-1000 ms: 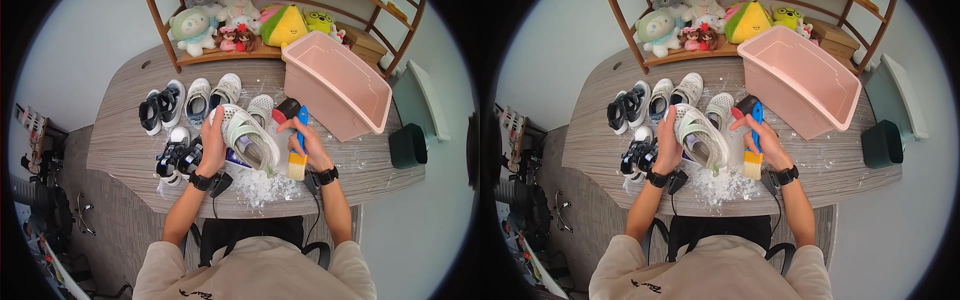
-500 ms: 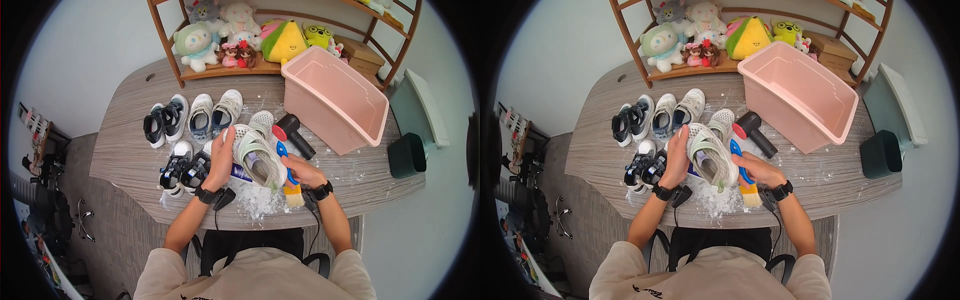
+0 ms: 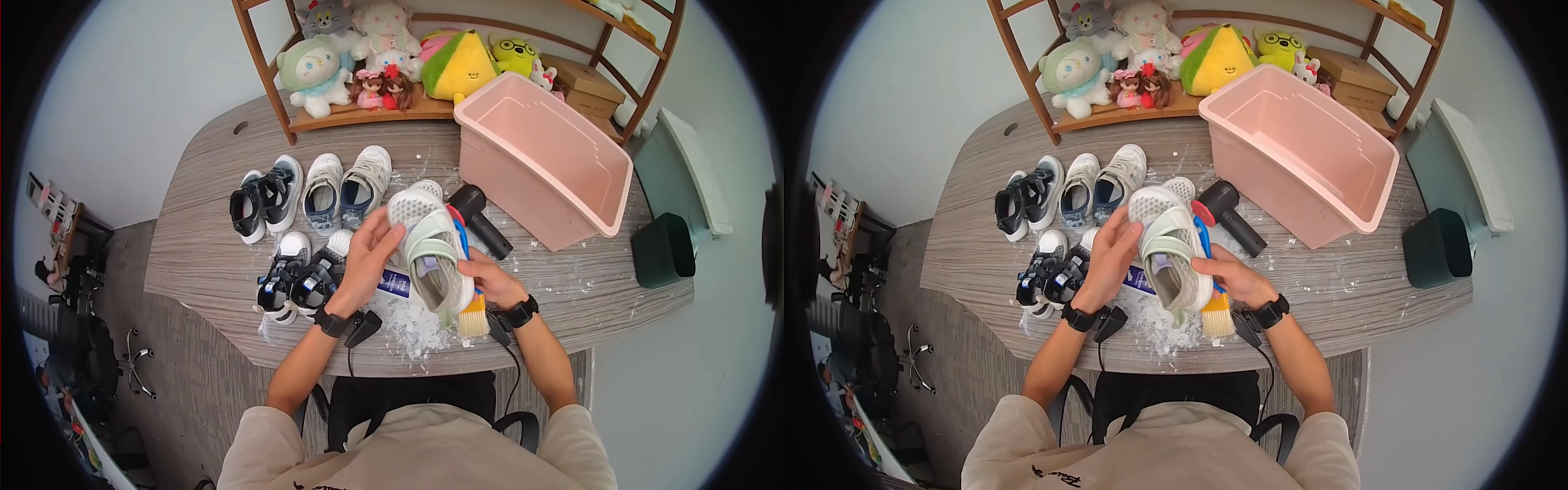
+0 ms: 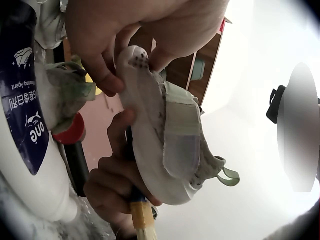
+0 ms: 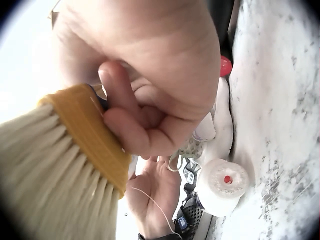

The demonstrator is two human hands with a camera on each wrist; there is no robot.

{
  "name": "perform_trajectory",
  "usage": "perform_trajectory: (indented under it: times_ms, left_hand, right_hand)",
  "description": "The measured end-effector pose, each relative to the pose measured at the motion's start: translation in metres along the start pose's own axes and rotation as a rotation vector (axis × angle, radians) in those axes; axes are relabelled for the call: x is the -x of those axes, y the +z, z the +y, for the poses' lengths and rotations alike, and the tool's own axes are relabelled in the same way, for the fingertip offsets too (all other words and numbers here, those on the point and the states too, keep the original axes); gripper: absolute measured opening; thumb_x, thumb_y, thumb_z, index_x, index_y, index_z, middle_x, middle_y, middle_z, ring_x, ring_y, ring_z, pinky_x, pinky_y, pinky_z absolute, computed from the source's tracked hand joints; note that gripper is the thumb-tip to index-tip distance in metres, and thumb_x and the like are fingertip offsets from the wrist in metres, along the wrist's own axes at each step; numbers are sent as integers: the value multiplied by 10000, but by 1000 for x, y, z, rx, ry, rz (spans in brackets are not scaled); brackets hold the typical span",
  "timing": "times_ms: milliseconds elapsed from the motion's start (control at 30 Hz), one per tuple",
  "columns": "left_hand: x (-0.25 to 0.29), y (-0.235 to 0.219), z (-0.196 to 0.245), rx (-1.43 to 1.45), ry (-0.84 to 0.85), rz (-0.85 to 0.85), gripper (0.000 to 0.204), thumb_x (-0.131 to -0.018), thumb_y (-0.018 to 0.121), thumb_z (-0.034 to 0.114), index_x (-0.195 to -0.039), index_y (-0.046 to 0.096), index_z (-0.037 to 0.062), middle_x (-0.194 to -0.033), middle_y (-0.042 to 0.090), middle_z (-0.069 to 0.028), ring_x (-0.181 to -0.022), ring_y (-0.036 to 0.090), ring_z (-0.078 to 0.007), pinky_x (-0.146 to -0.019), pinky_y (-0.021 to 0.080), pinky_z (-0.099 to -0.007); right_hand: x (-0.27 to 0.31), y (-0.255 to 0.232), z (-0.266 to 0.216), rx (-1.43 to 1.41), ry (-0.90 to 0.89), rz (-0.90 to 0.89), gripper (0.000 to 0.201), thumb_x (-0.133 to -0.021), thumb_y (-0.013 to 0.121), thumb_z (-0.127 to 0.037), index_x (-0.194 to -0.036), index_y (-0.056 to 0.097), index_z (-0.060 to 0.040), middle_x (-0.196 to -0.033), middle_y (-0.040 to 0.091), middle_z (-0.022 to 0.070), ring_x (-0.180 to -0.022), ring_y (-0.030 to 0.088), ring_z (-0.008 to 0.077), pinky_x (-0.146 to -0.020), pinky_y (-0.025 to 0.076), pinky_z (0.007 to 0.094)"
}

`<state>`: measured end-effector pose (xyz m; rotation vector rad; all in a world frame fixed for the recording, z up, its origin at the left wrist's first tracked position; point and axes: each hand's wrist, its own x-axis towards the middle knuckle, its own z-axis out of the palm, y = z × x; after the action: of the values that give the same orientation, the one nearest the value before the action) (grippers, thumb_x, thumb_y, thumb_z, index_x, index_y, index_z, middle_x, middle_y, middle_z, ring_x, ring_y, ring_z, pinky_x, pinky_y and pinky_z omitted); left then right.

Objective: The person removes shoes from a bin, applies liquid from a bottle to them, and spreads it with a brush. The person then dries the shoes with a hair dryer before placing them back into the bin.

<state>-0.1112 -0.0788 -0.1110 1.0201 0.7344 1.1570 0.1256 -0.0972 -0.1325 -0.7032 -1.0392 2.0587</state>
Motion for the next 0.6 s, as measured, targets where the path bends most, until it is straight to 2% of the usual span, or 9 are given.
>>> perform_trajectory:
  times_ms: [67, 167, 233, 300, 367, 400, 433, 533, 600]
  left_hand:
    - [4, 2, 2, -26, 54, -24, 452, -1000, 631, 183, -1396, 464, 45, -1319, 576, -107, -1133, 582, -135, -961, 456, -268]
    - [5, 3, 3, -14, 90, -133, 554, -989, 619, 159, -1481, 379, 70, -1403, 500, -127, -1275, 506, -188, -1049, 407, -322]
    - [6, 2, 7, -48, 97, -150, 585, -957, 663, 198, -1461, 402, 58, -1401, 508, -125, -1298, 490, -207, -1086, 380, -339]
    - [9, 5, 17, -337, 187, -266, 632, -917, 701, 238, -1455, 427, 49, -1425, 499, -126, -1327, 469, -217, -1116, 353, -346]
    - [12, 10, 24, -377, 198, -251, 708, -853, 768, 214, -1458, 444, 41, -1431, 505, -123, -1340, 463, -221, -1131, 347, -358]
    - [13, 13, 26, -404, 231, -233, 740, -829, 787, 178, -1468, 439, 40, -1420, 514, -121, -1327, 478, -216, -1122, 360, -356]
    - [13, 16, 27, -430, 264, -216, 775, -806, 806, 142, -1477, 434, 38, -1409, 523, -118, -1315, 493, -212, -1113, 373, -354]
    - [9, 10, 15, -490, 302, -130, 815, -772, 823, 88, -1484, 430, 37, -1403, 533, -116, -1290, 517, -209, -1096, 395, -345]
    - [8, 8, 13, -425, 299, -94, 803, -780, 816, 89, -1483, 431, 36, -1408, 532, -117, -1286, 519, -204, -1093, 398, -343]
  right_hand:
    - [0, 0, -3, 68, -33, -110, 574, -950, 682, -371, -1336, 512, 18, -989, 688, 59, -606, 596, 57, -463, 405, 182]
    - [-3, 6, -6, 139, -68, -65, 510, -966, 664, -342, -1306, 530, 14, -955, 698, 76, -562, 578, 83, -466, 405, 189]
    - [-6, 8, 0, 67, -32, 15, 444, -982, 644, -329, -1267, 552, -1, -872, 700, 100, -574, 594, 88, -473, 413, 193]
    - [-3, 14, -5, 50, -2, 0, 424, -1000, 618, -308, -1289, 526, -11, -809, 694, 127, -618, 626, 102, -487, 428, 200]
    - [-5, 18, -5, -22, -90, 94, 428, -1022, 582, -289, -1339, 479, -21, -839, 704, 159, -656, 649, 122, -502, 446, 207]
    - [-7, 4, -4, -59, -105, -30, 439, -1040, 541, -256, -1393, 428, -21, -933, 712, 203, -718, 682, 163, -552, 502, 236]
    - [-8, 5, -7, -58, -102, -31, 439, -1040, 541, -256, -1393, 428, -21, -933, 712, 203, -718, 682, 163, -552, 502, 236]
    - [-8, 5, -13, -175, -210, -76, 498, -1044, 511, -214, -1468, 352, -6, -1082, 686, 266, -864, 715, 234, -705, 586, 325]
    - [-8, 3, -13, -137, -248, -27, 488, -1044, 513, -217, -1456, 374, 5, -1112, 682, 261, -871, 715, 238, -721, 588, 324]
